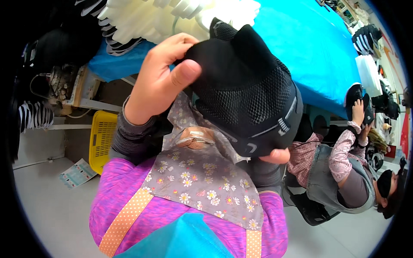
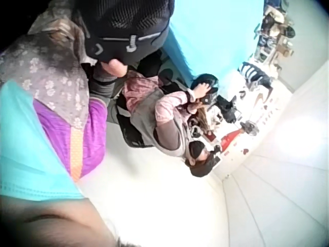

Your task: Inserting white foam lining inserts into black shoe uppers.

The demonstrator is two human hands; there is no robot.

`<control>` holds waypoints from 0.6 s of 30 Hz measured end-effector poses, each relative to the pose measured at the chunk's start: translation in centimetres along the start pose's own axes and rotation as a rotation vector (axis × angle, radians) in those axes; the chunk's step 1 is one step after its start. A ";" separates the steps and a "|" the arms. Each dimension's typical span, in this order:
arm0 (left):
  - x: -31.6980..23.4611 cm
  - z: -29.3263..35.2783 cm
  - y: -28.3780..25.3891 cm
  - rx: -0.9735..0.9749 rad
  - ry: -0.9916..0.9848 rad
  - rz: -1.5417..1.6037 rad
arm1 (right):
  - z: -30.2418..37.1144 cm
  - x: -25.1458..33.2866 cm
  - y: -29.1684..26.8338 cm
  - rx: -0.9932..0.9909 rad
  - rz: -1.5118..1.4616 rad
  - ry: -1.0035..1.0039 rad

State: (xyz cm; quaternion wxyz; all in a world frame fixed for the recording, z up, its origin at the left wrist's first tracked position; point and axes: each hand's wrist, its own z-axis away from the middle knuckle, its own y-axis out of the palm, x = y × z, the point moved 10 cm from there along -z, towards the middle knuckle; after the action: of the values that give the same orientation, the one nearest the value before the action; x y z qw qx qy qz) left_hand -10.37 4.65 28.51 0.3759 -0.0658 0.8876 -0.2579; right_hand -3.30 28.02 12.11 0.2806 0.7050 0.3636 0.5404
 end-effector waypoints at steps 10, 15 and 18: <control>-5.9 -3.9 5.9 0.079 0.181 0.306 | 2.0 3.6 0.1 -0.039 0.108 -0.013; -2.5 -3.2 8.3 -0.016 0.161 0.094 | 3.6 3.7 -0.7 -0.070 0.105 0.015; -0.3 -2.7 10.3 -0.023 0.176 0.036 | 4.1 3.1 -1.1 -0.086 0.094 0.031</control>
State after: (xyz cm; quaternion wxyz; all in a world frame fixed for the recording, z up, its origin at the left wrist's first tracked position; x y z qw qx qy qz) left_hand -11.25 14.70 25.04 0.3003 -0.0310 0.9211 -0.2458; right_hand 0.94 31.14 11.90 0.2792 0.7001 0.3109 0.5790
